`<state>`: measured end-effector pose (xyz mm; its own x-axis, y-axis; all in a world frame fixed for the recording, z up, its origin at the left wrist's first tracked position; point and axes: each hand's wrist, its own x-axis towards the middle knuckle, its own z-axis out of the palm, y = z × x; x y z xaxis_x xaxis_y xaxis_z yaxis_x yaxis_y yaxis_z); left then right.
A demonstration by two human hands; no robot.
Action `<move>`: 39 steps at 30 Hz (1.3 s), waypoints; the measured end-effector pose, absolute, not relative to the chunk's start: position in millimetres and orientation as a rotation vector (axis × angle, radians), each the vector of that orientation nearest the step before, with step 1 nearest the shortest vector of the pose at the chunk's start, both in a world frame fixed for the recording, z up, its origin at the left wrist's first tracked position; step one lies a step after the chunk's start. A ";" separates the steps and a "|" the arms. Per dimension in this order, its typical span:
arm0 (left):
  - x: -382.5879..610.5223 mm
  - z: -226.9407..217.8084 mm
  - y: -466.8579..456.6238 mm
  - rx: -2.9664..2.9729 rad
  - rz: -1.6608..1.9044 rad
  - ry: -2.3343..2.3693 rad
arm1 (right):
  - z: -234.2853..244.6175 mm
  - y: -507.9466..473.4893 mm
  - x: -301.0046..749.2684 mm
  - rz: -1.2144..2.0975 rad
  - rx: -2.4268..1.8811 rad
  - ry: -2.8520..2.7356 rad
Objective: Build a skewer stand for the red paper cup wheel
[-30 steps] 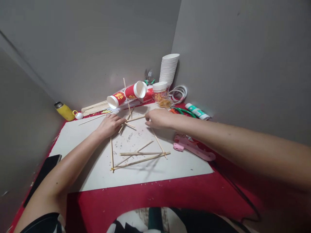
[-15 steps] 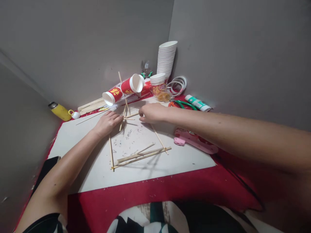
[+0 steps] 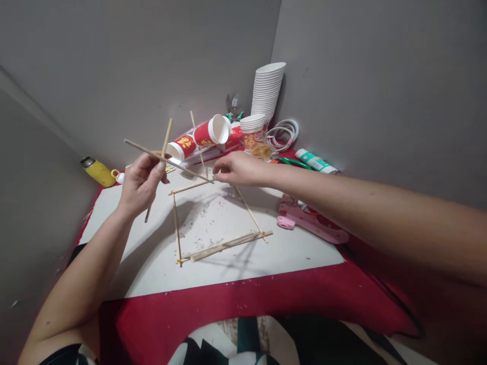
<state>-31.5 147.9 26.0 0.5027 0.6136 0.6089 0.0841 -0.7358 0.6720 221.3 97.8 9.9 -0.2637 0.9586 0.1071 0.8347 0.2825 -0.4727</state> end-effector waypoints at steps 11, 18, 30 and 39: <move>-1.5 18.3 145.7 1.816 1.135 0.560 | 16.2 88.6 224.0 1.050 -1.203 -2.037; -5.5 -6.8 160.7 1.921 0.952 0.619 | 0.4 102.4 230.5 0.641 -1.449 -2.205; -20.5 -20.7 175.9 2.638 0.689 0.968 | -22.9 126.3 234.7 0.211 -1.671 -2.368; -23.8 -24.4 190.3 2.385 0.688 0.987 | -23.0 132.1 231.4 0.103 -1.777 -2.419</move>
<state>-23.8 190.3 -24.4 0.6164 0.7406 0.2673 0.5070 -0.6331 0.5849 231.4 132.1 -23.0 -0.2939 0.9532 0.0705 0.9438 0.3011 -0.1365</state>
